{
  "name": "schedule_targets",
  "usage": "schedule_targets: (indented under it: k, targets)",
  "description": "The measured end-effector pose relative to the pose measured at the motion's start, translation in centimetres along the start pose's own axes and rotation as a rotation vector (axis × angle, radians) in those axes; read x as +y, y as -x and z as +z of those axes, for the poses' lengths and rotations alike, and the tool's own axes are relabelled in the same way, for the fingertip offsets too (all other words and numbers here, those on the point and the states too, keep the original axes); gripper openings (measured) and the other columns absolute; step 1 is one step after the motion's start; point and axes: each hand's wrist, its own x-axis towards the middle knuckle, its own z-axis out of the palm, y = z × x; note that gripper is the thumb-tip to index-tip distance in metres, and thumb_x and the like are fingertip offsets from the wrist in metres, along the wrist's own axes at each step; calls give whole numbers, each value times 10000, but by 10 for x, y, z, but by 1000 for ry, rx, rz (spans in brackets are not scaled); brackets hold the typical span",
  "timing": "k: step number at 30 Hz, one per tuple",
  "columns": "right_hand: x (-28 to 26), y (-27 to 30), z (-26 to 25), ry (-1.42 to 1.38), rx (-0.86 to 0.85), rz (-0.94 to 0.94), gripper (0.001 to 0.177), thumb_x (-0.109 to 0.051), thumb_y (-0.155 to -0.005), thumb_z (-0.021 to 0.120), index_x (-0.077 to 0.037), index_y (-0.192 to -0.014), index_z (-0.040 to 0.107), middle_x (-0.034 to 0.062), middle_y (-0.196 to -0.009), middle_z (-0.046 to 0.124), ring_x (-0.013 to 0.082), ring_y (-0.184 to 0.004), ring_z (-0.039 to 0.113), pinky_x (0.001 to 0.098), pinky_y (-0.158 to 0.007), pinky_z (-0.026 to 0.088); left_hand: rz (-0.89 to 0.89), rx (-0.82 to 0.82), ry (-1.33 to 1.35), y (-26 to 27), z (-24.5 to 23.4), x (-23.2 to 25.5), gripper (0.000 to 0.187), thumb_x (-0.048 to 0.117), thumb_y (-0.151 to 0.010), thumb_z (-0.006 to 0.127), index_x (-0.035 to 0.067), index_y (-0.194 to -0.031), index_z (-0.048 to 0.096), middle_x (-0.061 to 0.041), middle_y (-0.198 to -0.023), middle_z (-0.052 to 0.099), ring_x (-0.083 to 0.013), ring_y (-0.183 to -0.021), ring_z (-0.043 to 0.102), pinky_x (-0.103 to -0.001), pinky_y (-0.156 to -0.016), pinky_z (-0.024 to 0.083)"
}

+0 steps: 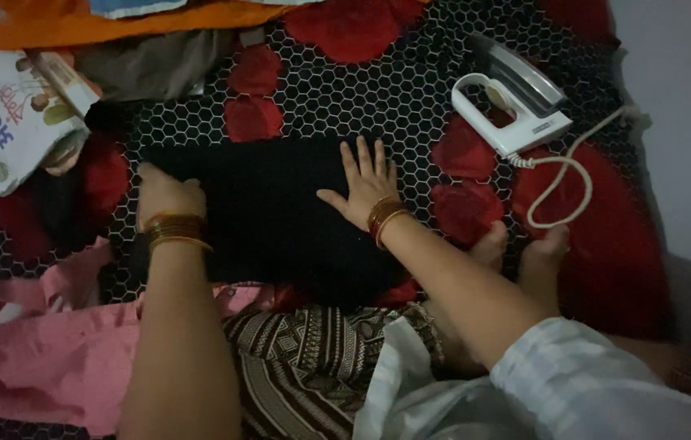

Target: The person irons a black garment on a bed using a white electric iron. They repeatedly smooth the fabric, fold sections, and reposition the garment to iron different areas.

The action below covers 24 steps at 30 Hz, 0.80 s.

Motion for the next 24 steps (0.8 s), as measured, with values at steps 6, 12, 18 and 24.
schedule_targets:
  k: [6, 12, 18, 24]
  targets:
    - [85, -12, -19, -247, 319, -56, 563, -334, -994, 565, -12, -1451, 505, 202, -1627, 391, 369, -1511, 393, 498, -1262, 338, 584, 273, -192, 53, 17, 48, 928, 345, -932, 726, 100, -1672, 223, -183, -1674, 240, -450, -1525, 238, -662, -1194, 256]
    - [179, -28, -24, 214, 541, 48, 425, -90, -896, 557, 57, -1295, 565, 292, -1409, 508, 442, -1308, 472, 517, -1099, 390, 795, -54, -394, 99, 77, 76, 775, 576, -971, 480, 270, -1616, 177, -94, -1694, 130, -420, -1538, 79, -684, -1182, 59]
    - [209, -56, -28, 157, 258, 234, 391, -82, -987, 509, 33, -1361, 523, 280, -1289, 599, 431, -1159, 599, 510, -997, 488, 833, -39, -463, 93, 103, 64, 755, 626, -997, 316, 263, -1634, 134, -95, -1703, 68, -399, -1545, 32, -673, -1185, -14]
    - [192, -51, -76, 138, 196, 257, 359, -202, -983, 588, 32, -1253, 565, 306, -1287, 576, 441, -1120, 619, 514, -930, 512, 803, -118, -451, 87, 108, 61, 746, 619, -995, 299, 271, -1629, 114, -91, -1701, 41, -382, -1546, -8, -662, -1188, -36]
